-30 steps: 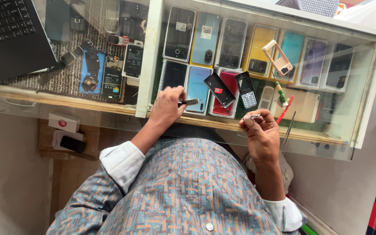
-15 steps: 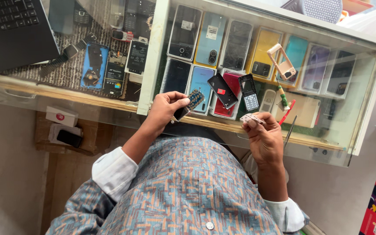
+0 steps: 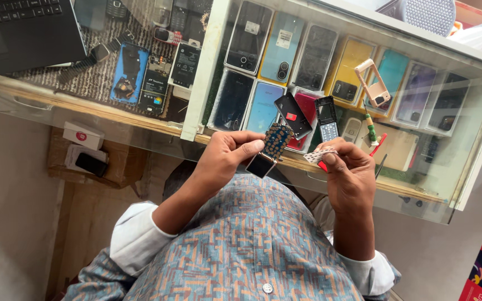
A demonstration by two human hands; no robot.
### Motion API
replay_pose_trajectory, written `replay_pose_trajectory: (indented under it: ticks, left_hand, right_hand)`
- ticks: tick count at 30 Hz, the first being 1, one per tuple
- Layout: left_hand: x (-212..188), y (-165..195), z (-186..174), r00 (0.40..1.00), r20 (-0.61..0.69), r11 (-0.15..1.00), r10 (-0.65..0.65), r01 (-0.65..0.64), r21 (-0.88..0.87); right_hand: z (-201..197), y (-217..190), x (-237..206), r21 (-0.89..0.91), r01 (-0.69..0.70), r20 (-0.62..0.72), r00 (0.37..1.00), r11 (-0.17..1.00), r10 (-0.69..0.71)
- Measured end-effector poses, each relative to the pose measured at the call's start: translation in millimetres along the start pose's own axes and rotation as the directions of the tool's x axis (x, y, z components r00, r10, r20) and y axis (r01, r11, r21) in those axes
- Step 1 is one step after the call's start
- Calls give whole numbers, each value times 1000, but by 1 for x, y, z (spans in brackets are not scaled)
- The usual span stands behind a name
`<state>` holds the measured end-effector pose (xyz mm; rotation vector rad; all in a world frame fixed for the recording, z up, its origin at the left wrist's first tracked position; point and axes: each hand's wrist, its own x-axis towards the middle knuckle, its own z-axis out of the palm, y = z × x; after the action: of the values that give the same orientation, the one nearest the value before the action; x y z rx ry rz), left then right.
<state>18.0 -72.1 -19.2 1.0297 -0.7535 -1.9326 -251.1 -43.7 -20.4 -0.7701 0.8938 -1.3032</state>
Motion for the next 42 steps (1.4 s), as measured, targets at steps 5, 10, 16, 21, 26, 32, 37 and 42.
replay_pose_trajectory:
  ticks: [5,10,16,21,26,32,37,42]
  left_hand:
    - [-11,5,4,999,37,999,-10,11,-30]
    - [-23,4,8,999,44,998,-23,26,-51]
    - [-34,6,11,995,97,999,-19,21,-26]
    - [-39,6,13,995,99,1000,1,-1,7]
    - [-39,6,11,993,114,999,21,-25,28]
    - [-37,7,13,994,105,996,23,-32,84]
    - [-36,5,15,995,96,993,31,-42,114]
    - [-35,2,16,997,79,994,16,-25,110]
  right_hand:
    - [25,-19,1,-83,-18,47,999,996,22]
    - [52,-37,2,-263,-4,108,994,965,34]
    - [76,-38,5,-405,-4,126,990,914,60]
    - [81,-27,6,-415,-70,115,985,907,128]
    - [76,-20,4,-400,-150,26,984,904,175]
    - [75,-16,3,-368,-120,12,991,922,134]
    - [74,-17,3,-396,-98,14,994,913,112]
    - [74,-17,2,-430,-102,-6,994,897,111]
